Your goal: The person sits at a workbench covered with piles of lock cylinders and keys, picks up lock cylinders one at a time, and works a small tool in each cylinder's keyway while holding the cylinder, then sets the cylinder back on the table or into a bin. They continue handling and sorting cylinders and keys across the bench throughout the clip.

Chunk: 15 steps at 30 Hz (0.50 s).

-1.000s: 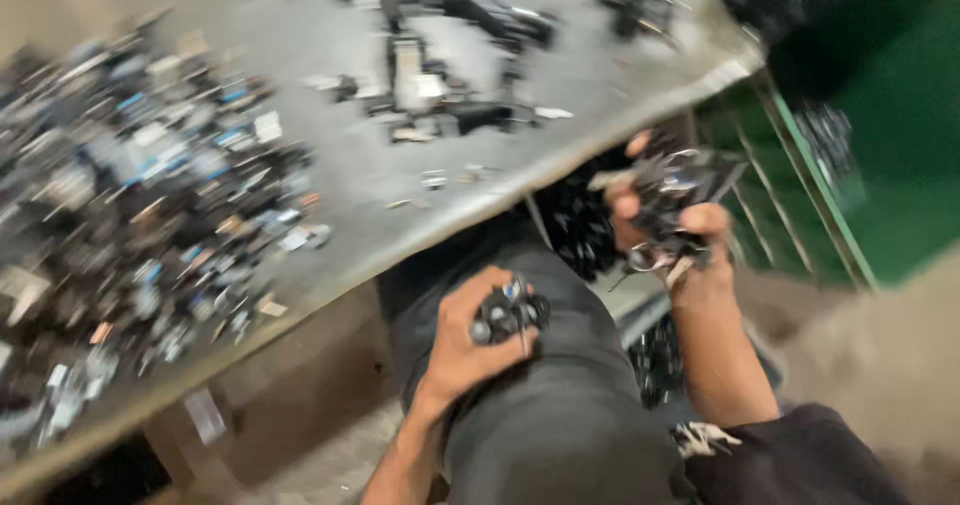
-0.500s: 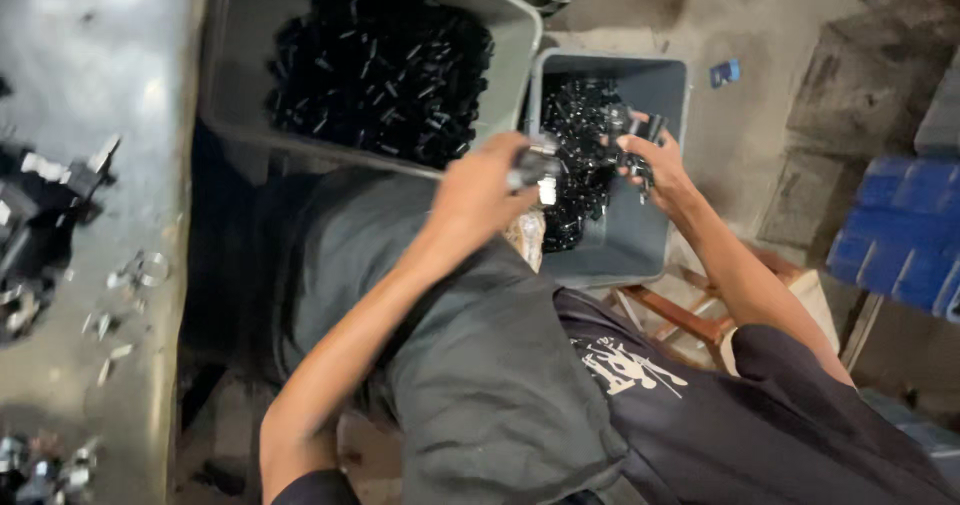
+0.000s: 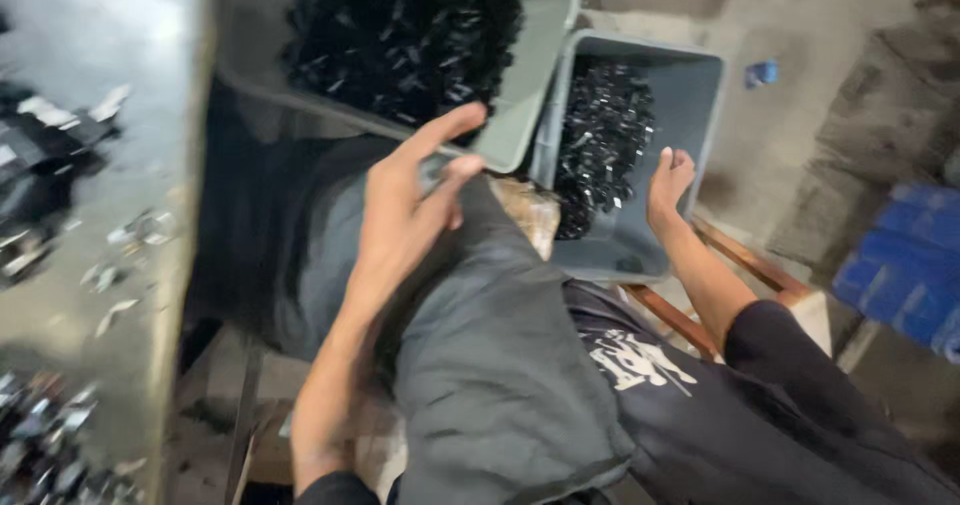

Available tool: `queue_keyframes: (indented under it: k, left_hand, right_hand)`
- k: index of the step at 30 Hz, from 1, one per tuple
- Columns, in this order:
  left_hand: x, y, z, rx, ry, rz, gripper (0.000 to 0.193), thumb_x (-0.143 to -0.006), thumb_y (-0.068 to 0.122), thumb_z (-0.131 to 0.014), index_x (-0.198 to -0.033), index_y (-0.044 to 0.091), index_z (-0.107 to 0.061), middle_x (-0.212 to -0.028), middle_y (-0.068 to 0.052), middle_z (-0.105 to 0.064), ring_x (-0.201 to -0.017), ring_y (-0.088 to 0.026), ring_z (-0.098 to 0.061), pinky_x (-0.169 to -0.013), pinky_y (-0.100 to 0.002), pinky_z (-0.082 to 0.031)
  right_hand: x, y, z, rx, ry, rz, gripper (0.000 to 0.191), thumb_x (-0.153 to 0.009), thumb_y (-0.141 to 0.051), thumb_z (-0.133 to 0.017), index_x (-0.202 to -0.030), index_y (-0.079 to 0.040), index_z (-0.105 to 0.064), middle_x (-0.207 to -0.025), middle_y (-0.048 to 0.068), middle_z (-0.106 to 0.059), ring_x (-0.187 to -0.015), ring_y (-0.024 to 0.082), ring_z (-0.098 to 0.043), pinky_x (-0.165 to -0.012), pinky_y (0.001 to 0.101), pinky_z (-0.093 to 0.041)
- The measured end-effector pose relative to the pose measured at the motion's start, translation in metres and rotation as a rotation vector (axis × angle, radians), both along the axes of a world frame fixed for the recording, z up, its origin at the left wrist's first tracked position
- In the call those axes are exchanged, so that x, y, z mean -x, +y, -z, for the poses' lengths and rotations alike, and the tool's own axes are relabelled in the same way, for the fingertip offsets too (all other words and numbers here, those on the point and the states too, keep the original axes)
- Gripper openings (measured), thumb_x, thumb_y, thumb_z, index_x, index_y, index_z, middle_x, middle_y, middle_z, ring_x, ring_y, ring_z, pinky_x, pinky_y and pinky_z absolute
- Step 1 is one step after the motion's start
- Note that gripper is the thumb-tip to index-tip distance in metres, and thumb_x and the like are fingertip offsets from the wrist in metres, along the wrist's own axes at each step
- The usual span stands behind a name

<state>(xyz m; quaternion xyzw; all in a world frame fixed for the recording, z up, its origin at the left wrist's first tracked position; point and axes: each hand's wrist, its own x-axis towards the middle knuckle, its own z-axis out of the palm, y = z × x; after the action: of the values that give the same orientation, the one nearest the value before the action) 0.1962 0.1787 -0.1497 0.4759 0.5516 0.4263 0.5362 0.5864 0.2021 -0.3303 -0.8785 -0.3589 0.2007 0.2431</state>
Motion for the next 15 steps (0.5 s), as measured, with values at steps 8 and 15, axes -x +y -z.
queue_keyframes:
  k: [8, 15]
  left_hand:
    - [0.099, -0.113, -0.033, 0.133, -0.372, -0.693, 0.025, -0.103, 0.016, -0.061, -0.118, -0.003, -0.067, -0.096, -0.01, -0.077, -0.052, -0.002, -0.049, -0.048, -0.019, -0.044]
    - [0.1, -0.187, 0.006, 0.089, -0.429, -1.008, 0.019, -0.103, 0.015, -0.061, -0.11, -0.002, -0.067, -0.088, -0.008, -0.075, -0.052, -0.001, -0.048, -0.047, -0.019, -0.041]
  right_hand:
    - [0.27, 0.035, -0.103, -0.608, 0.64, -1.069, 0.02, -0.112, -0.014, -0.057, -0.128, -0.001, -0.057, -0.131, 0.008, -0.051, -0.098, 0.013, -0.051, -0.087, 0.0258, -0.046]
    - [0.482, 0.051, -0.21, -0.815, 0.207, -1.839, 0.028, -0.105, -0.008, -0.077, -0.129, -0.008, -0.062, -0.126, 0.011, -0.064, -0.108, 0.028, -0.064, -0.092, 0.0376, -0.052]
